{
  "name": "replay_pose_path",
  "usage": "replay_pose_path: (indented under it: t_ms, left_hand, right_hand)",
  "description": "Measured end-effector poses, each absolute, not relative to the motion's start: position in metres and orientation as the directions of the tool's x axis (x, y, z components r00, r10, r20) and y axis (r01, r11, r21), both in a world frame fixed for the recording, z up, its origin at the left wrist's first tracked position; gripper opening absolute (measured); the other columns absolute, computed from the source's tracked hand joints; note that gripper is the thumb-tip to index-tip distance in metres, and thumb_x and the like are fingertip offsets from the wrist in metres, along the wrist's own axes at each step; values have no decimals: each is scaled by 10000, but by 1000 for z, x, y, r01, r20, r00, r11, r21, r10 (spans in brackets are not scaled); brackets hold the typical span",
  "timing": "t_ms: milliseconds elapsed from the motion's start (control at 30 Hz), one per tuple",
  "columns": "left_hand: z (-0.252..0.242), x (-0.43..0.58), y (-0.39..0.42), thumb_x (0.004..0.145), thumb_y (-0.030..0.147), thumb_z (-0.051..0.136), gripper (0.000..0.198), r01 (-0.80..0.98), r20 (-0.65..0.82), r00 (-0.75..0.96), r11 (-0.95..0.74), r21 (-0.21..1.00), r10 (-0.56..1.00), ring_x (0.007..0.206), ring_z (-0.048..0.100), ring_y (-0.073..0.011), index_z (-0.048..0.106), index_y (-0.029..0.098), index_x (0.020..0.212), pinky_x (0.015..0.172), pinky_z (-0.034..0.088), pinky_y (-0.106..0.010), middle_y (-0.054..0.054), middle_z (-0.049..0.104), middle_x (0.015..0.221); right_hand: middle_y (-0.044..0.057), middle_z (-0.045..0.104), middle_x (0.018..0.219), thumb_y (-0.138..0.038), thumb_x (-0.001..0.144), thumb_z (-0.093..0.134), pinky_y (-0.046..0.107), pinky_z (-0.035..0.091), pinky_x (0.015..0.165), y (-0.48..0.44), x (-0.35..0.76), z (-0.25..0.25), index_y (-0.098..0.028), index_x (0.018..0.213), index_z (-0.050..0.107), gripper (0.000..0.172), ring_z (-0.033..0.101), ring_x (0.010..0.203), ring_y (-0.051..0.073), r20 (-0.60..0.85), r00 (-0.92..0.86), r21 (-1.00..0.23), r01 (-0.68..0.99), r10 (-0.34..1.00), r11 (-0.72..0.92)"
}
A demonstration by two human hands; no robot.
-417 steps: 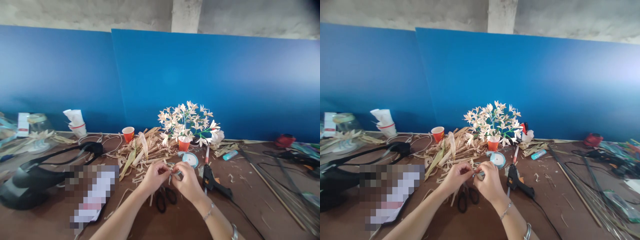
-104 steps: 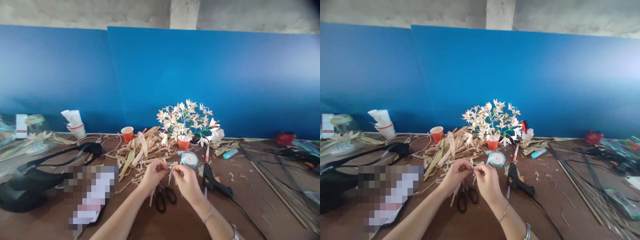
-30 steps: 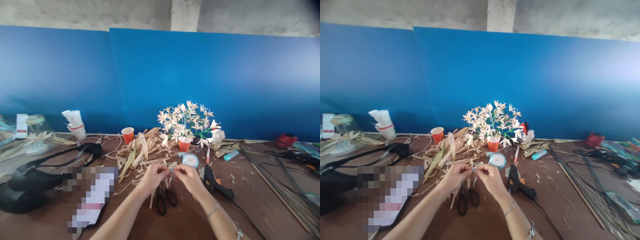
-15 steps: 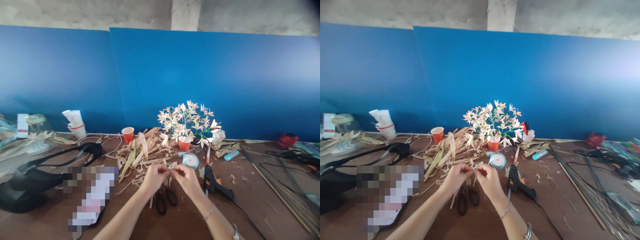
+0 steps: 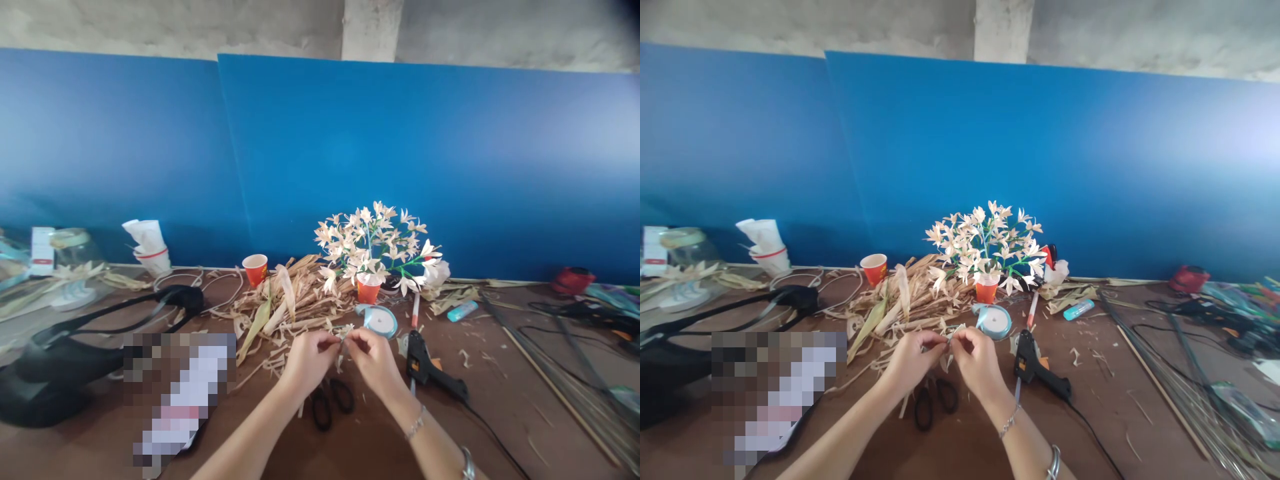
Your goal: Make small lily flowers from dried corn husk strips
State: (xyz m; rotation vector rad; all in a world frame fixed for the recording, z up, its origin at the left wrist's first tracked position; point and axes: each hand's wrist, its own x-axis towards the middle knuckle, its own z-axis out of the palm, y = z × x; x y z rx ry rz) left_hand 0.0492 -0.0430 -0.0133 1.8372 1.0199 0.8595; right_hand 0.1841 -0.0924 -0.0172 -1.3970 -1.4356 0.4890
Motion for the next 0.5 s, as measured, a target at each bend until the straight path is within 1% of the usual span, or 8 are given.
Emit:
replay_pose_path:
  t_ms: [167, 300, 400, 500]
  left_hand:
    - [-13, 49, -43, 683, 258, 523, 194, 332, 175, 401, -321, 887, 899, 619, 594, -174, 683, 155, 722, 582, 421, -243, -32, 671, 658]
    - [-15, 48, -39, 675, 258, 533, 189, 263, 161, 400, -281, 923, 902, 595, 574, -159, 677, 139, 703, 562, 407, -235, -30, 658, 629]
    - [-17, 48, -36, 661, 276, 557, 196, 186, 126, 405, -217, 958, 906, 525, 518, -125, 671, 120, 694, 500, 361, -212, -20, 625, 581]
    - [-16, 48, -36, 641, 294, 578, 211, 122, 52, 423, -113, 986, 905, 443, 413, -82, 661, 104, 680, 440, 273, -197, 9, 552, 501]
  right_hand:
    - [29, 631, 673, -276, 767, 515, 244, 438, 591, -92, 187, -16, -156, 704, 613, 167, 558, 630, 158, 320, 198, -865, 459, 927, 201]
    - [20, 639, 667, -274, 752, 530, 234, 432, 574, -92, 192, -15, -157, 721, 632, 158, 563, 627, 155, 290, 175, -871, 455, 941, 184]
    - [12, 621, 629, -289, 757, 517, 228, 424, 540, -91, 193, -19, -154, 711, 627, 180, 551, 585, 146, 267, 166, -877, 451, 949, 168]
    - [11, 615, 603, -301, 766, 494, 229, 429, 522, -90, 192, -22, -153, 715, 619, 200, 555, 549, 143, 212, 150, -884, 450, 966, 124]
